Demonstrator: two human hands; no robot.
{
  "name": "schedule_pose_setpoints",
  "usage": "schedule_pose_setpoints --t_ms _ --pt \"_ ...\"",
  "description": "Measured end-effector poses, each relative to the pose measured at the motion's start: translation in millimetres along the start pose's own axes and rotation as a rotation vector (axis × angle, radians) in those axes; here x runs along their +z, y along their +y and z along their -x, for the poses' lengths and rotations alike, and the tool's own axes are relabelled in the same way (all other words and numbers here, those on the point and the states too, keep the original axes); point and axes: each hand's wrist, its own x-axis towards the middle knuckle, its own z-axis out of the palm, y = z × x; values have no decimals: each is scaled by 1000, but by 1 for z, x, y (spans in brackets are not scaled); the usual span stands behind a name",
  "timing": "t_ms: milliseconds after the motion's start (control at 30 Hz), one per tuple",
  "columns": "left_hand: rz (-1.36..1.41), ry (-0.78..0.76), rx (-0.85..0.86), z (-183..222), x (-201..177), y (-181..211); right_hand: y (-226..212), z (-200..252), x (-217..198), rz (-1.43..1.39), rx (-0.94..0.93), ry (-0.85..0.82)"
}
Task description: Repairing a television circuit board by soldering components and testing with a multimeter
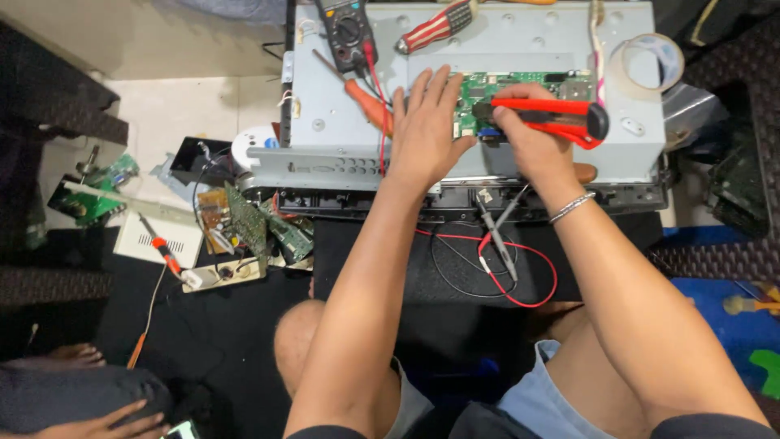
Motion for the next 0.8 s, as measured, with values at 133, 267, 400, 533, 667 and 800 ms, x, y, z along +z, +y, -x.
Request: schedule_pose_setpoints --t_ms 133,267,400,533,667,800 --pt "19 -19 -14 0 -2 0 -5 -1 1 -35 2 15" --pt "36 -38 -40 0 -3 1 -3 -1 0 -64 17 -9" --pt "53 -24 -30 1 -2 0 -9 -1 0 -8 -28 4" --pt "66 -111 -42 0 -13 2 6 -3 1 15 11 -12" --pt "80 -187 -54 -1 -17 2 10 -4 2 41 44 -9" --pt "88 -177 -51 -1 -17 2 7 -3 2 41 42 -10"
